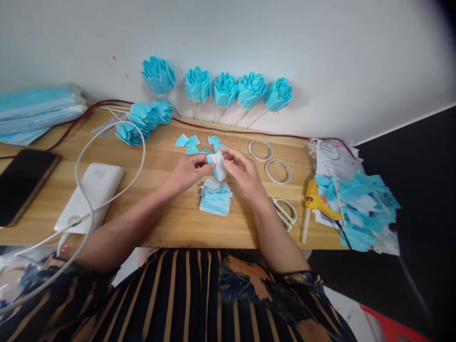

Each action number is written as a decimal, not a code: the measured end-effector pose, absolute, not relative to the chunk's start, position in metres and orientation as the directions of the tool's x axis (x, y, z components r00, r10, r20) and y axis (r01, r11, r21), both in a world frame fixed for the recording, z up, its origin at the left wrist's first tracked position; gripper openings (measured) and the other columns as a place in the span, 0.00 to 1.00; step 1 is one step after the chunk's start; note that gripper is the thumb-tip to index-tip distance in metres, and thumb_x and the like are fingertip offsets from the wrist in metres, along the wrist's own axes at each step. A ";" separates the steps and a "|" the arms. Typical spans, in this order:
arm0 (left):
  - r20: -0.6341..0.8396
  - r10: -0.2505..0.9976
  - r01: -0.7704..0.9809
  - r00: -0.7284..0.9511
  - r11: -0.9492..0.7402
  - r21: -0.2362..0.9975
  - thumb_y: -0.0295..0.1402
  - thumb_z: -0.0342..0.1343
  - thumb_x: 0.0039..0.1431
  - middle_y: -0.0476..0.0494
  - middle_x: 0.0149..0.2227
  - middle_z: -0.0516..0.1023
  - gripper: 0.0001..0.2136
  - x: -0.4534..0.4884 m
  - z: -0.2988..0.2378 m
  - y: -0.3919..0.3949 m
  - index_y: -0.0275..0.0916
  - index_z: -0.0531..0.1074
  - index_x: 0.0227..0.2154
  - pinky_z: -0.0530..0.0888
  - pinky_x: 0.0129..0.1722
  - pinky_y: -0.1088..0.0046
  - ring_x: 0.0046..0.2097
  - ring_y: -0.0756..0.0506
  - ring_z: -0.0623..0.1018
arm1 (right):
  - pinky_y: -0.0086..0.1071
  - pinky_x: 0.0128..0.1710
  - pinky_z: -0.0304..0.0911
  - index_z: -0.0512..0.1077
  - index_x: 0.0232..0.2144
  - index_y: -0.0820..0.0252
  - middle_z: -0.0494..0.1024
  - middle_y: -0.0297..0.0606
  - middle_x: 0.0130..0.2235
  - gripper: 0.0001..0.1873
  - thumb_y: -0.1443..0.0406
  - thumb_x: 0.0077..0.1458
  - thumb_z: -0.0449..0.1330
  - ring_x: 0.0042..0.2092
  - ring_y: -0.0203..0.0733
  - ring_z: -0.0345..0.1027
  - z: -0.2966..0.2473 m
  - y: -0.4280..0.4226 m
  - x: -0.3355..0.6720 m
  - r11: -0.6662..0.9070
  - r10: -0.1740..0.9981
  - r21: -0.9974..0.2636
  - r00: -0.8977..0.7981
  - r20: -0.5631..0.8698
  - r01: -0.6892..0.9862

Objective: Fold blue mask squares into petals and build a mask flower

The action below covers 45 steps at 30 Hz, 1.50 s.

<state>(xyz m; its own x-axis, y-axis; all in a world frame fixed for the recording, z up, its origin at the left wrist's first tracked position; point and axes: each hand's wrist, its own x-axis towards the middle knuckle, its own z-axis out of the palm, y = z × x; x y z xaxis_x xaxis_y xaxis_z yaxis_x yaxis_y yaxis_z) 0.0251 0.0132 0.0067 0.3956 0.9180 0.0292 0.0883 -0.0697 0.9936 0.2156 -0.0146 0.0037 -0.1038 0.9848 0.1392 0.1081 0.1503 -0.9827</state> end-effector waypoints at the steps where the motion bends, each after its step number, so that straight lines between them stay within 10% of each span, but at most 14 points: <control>1: 0.058 0.916 0.117 0.398 -0.113 0.987 0.40 0.60 0.53 0.52 0.22 0.66 0.12 0.026 0.007 0.012 0.37 0.71 0.22 0.60 0.28 0.74 0.27 0.51 0.64 | 0.39 0.50 0.69 0.75 0.54 0.51 0.79 0.36 0.45 0.24 0.52 0.57 0.65 0.46 0.42 0.72 0.004 -0.015 0.214 0.166 0.980 -0.980 -0.132 0.151 0.111; 8: 0.157 0.883 0.173 0.441 -0.256 0.951 0.35 0.59 0.54 0.52 0.21 0.63 0.15 0.031 0.005 0.007 0.38 0.63 0.16 0.59 0.28 0.73 0.27 0.51 0.63 | 0.37 0.46 0.69 0.75 0.54 0.50 0.75 0.34 0.38 0.21 0.59 0.58 0.64 0.40 0.40 0.69 0.002 -0.021 0.206 0.259 0.964 -0.951 -0.114 0.242 0.170; 14: -0.006 0.903 0.023 0.430 -0.004 1.000 0.42 0.67 0.50 0.47 0.30 0.77 0.15 0.029 0.000 0.013 0.38 0.80 0.37 0.66 0.30 0.73 0.30 0.50 0.71 | 0.34 0.41 0.69 0.75 0.53 0.48 0.73 0.34 0.41 0.24 0.56 0.53 0.65 0.39 0.38 0.67 -0.001 -0.014 0.213 0.168 0.984 -0.986 0.055 0.169 0.020; 22: 0.058 0.851 0.098 0.523 -0.128 0.987 0.38 0.62 0.52 0.51 0.21 0.70 0.11 0.033 0.004 0.006 0.37 0.72 0.20 0.61 0.25 0.75 0.25 0.52 0.65 | 0.32 0.38 0.66 0.76 0.51 0.48 0.73 0.33 0.40 0.23 0.57 0.50 0.66 0.37 0.36 0.64 -0.002 -0.013 0.210 0.161 0.986 -0.987 0.050 0.161 -0.006; 32: 0.108 0.857 0.134 0.504 -0.202 0.970 0.43 0.62 0.54 0.49 0.26 0.74 0.12 0.029 0.007 0.009 0.38 0.74 0.27 0.65 0.28 0.74 0.28 0.50 0.69 | 0.32 0.37 0.65 0.76 0.50 0.48 0.71 0.31 0.36 0.22 0.57 0.52 0.66 0.35 0.36 0.63 0.001 -0.013 0.209 0.183 0.982 -0.982 0.048 0.185 0.049; 45: -0.018 0.905 -0.110 0.425 0.072 0.991 0.36 0.68 0.48 0.50 0.24 0.74 0.10 0.029 0.004 0.011 0.38 0.74 0.24 0.69 0.29 0.73 0.27 0.51 0.72 | 0.36 0.45 0.69 0.75 0.52 0.47 0.77 0.33 0.39 0.20 0.54 0.57 0.65 0.40 0.38 0.70 0.001 -0.013 0.211 0.267 0.962 -0.963 0.064 0.265 -0.029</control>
<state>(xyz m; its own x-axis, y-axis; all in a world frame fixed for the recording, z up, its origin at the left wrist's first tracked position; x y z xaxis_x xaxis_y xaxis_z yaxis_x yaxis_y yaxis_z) 0.0293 0.0113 0.0041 0.4251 0.9050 -0.0181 -0.1104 0.0717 0.9913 0.2114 -0.0133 0.0010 0.0636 0.9622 0.2648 -0.0290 0.2670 -0.9633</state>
